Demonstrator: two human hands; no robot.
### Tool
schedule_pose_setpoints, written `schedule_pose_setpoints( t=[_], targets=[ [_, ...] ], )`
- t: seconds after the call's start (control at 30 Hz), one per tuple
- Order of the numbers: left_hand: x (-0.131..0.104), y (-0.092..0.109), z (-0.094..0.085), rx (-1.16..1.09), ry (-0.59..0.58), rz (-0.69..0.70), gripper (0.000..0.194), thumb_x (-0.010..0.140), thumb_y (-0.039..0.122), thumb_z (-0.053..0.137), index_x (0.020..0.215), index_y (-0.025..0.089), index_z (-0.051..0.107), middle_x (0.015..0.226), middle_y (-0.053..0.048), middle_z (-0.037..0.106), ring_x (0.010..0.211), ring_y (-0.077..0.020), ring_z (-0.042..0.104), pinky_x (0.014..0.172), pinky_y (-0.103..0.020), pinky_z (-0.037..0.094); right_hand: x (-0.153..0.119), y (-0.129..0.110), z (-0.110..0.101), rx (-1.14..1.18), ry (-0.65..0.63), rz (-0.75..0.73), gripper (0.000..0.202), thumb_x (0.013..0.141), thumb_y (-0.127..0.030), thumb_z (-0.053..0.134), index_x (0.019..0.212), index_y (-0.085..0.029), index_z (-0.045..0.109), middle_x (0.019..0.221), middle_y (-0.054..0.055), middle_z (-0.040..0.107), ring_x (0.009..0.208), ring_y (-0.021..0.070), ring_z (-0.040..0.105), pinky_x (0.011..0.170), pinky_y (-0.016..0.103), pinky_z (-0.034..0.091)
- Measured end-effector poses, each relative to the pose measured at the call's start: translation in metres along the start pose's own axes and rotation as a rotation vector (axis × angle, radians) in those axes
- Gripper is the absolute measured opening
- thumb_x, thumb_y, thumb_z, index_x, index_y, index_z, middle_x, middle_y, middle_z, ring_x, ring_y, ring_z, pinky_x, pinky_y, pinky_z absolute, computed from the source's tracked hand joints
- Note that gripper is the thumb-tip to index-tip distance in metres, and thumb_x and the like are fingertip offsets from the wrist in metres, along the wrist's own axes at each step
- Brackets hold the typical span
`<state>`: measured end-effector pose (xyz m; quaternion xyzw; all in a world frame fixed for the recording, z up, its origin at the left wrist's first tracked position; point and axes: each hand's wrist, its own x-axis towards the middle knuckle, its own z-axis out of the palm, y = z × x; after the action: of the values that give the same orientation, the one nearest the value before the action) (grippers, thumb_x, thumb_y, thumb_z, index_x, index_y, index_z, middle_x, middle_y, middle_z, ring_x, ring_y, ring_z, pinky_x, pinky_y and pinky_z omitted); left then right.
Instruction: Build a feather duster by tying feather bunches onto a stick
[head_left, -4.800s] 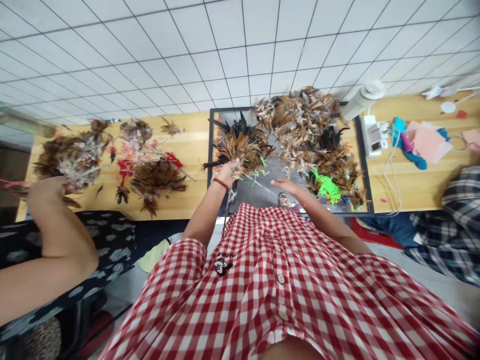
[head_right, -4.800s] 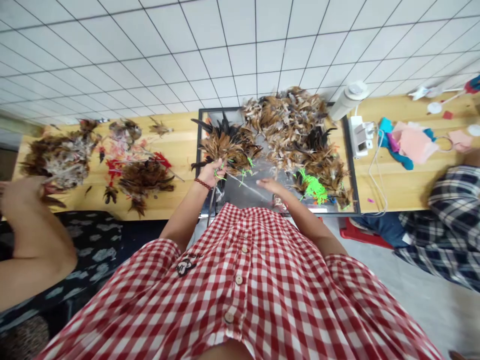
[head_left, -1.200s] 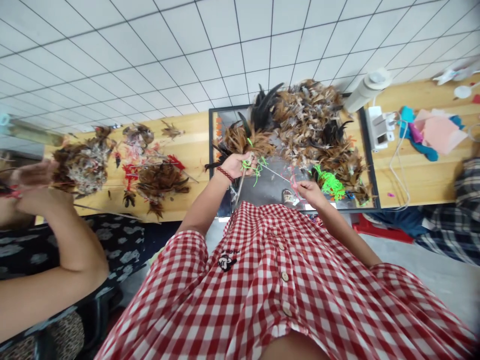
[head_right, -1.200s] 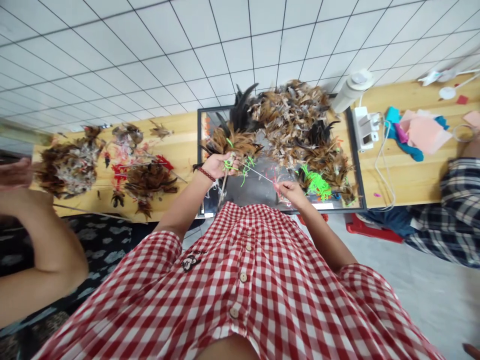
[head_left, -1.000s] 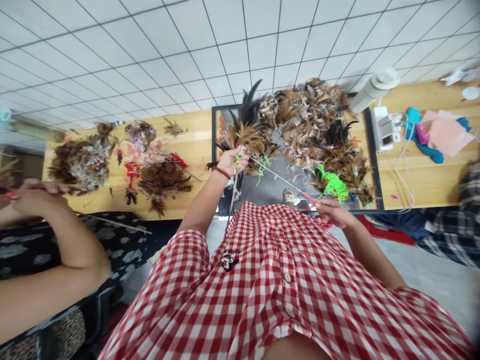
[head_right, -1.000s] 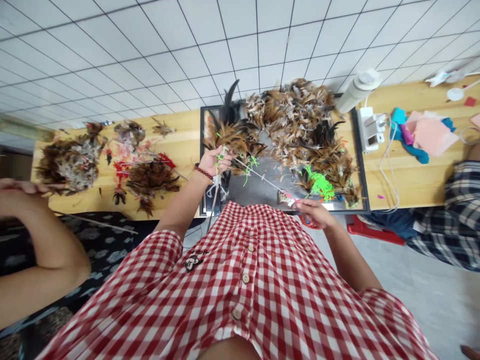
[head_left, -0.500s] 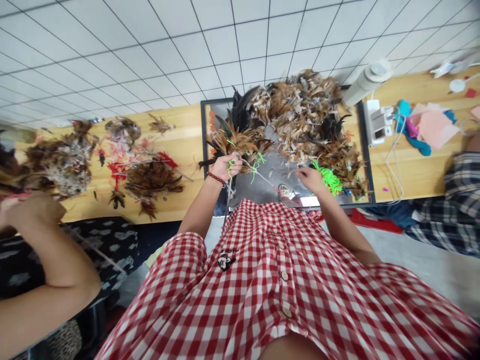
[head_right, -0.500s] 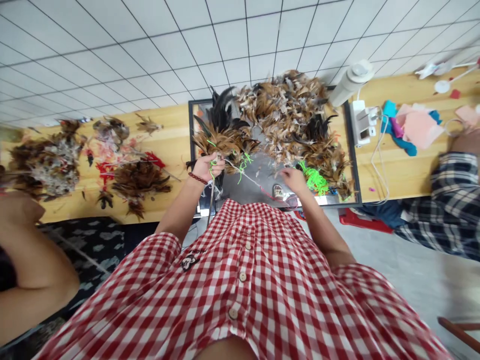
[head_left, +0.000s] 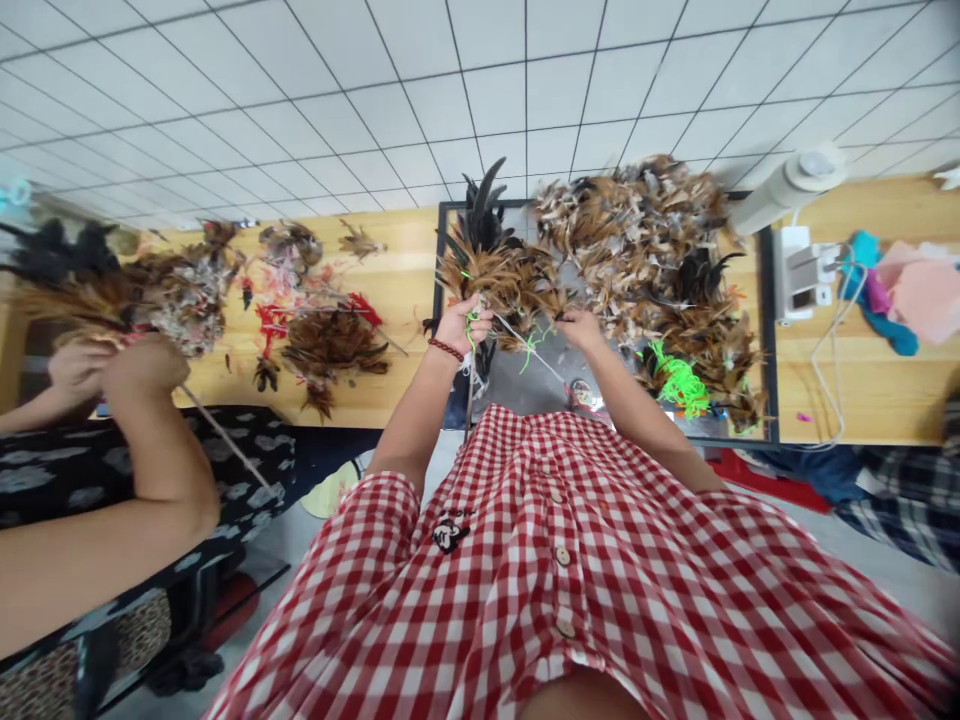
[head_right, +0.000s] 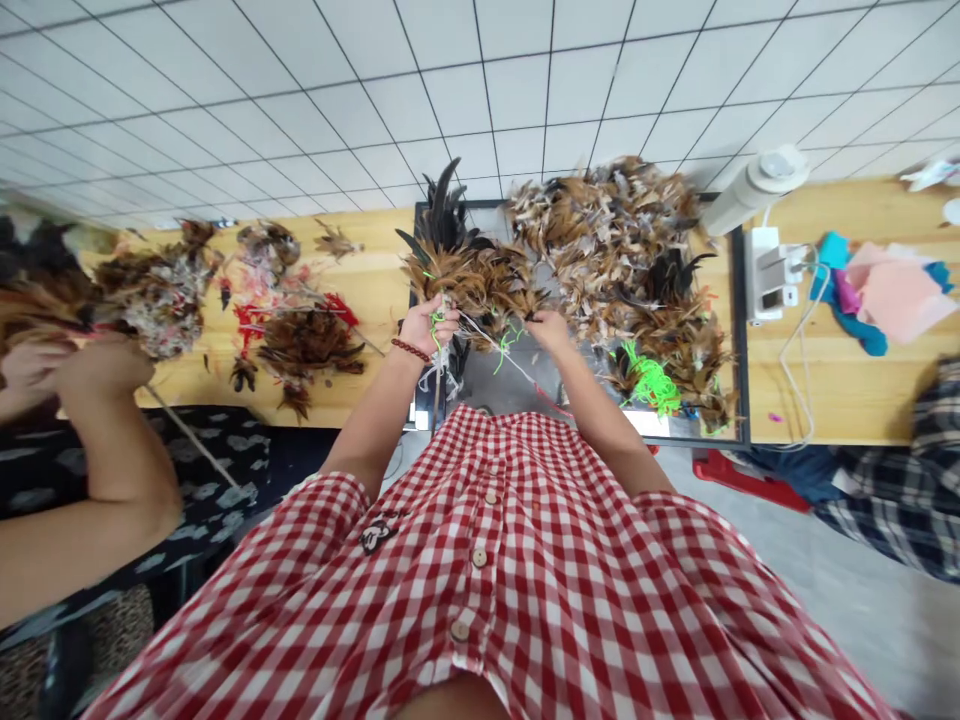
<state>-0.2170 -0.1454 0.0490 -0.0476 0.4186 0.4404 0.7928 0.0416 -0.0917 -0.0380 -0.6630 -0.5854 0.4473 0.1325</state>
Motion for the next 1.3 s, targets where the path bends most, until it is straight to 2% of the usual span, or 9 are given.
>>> schedule_pose_setpoints(
  t=[0.1,0.2,0.3,0.4,0.67,1.0,1.07,1.2,1.3],
  targets=[
    [0.014,0.002,0.001,-0.004,-0.027,-0.005,0.037,0.104,0.034,0.043,0.078,0.013,0.058,0.062,0.001,0.05,0.038,-0.0025,0.035,0.034,-0.012,0.017,-0.025,-0.01,-0.009,0.451,-0.044,0.019,0.027,0.065,-0.037,0.078,0.06,-0.019,0.059,0.054,-0.005,0.054,0.056,0.0114,0.05,0.058,0.025,0.042],
    [0.028,-0.002,0.009,0.025,-0.057,-0.012,0.037,0.104,0.032,0.041,0.078,0.012,0.058,0.067,-0.004,0.057,0.038,-0.0022,0.036,0.033,-0.012,0.018,-0.047,-0.04,0.0,0.798,-0.186,-0.034,0.04,0.051,-0.043,0.089,0.065,-0.02,0.059,0.059,-0.003,0.061,0.056,0.0108,0.052,0.056,0.025,0.044],
    [0.036,-0.009,0.021,0.06,-0.016,0.001,0.035,0.101,0.031,0.048,0.073,0.014,0.056,0.059,-0.001,0.053,0.035,-0.0035,0.035,0.032,-0.013,0.016,-0.055,-0.074,0.016,0.952,-0.264,-0.079,0.05,0.045,-0.046,0.094,0.075,-0.019,0.064,0.067,-0.001,0.065,0.061,0.0123,0.057,0.057,0.025,0.046],
    [0.034,-0.015,0.033,0.06,0.038,-0.02,0.033,0.098,0.029,0.053,0.069,0.015,0.052,0.051,0.003,0.043,0.034,-0.0043,0.034,0.032,-0.013,0.016,-0.051,-0.093,0.031,1.018,-0.185,-0.105,0.052,0.046,-0.045,0.094,0.08,-0.019,0.064,0.072,-0.001,0.065,0.068,0.013,0.059,0.061,0.026,0.047],
    [0.022,-0.028,0.049,0.152,0.011,0.011,0.031,0.088,0.024,0.074,0.071,0.015,0.049,0.055,0.008,0.042,0.036,-0.0007,0.034,0.034,-0.01,0.016,-0.041,-0.09,0.046,1.035,-0.008,-0.112,0.046,0.052,-0.048,0.088,0.077,-0.021,0.06,0.078,-0.001,0.068,0.077,0.0148,0.061,0.073,0.028,0.052],
    [0.02,-0.027,0.042,0.358,-0.107,0.075,0.034,0.077,0.019,0.086,0.075,0.013,0.052,0.059,0.007,0.046,0.04,0.0013,0.034,0.039,-0.009,0.016,-0.042,-0.078,0.022,0.784,-0.009,-0.205,0.04,0.064,-0.051,0.078,0.087,-0.022,0.062,0.096,0.003,0.071,0.099,0.0199,0.063,0.091,0.033,0.05],
    [0.019,-0.024,0.044,0.374,-0.084,0.102,0.035,0.077,0.021,0.085,0.076,0.014,0.05,0.061,0.006,0.048,0.04,0.0016,0.032,0.039,-0.01,0.015,-0.044,-0.066,0.019,0.814,-0.078,-0.212,0.045,0.063,-0.047,0.081,0.097,-0.023,0.063,0.098,0.001,0.07,0.101,0.0185,0.063,0.093,0.032,0.05],
    [0.017,-0.018,0.048,0.518,0.0,0.165,0.035,0.078,0.02,0.084,0.077,0.016,0.049,0.059,0.006,0.048,0.039,0.001,0.03,0.039,-0.012,0.012,-0.059,-0.039,0.005,0.695,-0.55,-0.018,0.042,0.07,-0.051,0.081,0.093,-0.019,0.065,0.065,-0.005,0.054,0.062,0.0126,0.052,0.067,0.028,0.048],
    [0.021,-0.015,0.045,0.666,0.134,0.246,0.029,0.077,0.012,0.08,0.081,0.017,0.052,0.057,0.007,0.047,0.039,-0.0007,0.029,0.04,-0.015,0.011,-0.072,-0.029,-0.018,0.488,-0.476,-0.116,0.039,0.087,-0.056,0.064,0.087,-0.017,0.068,0.056,-0.006,0.043,0.051,0.0105,0.038,0.057,0.025,0.037]
  ],
)
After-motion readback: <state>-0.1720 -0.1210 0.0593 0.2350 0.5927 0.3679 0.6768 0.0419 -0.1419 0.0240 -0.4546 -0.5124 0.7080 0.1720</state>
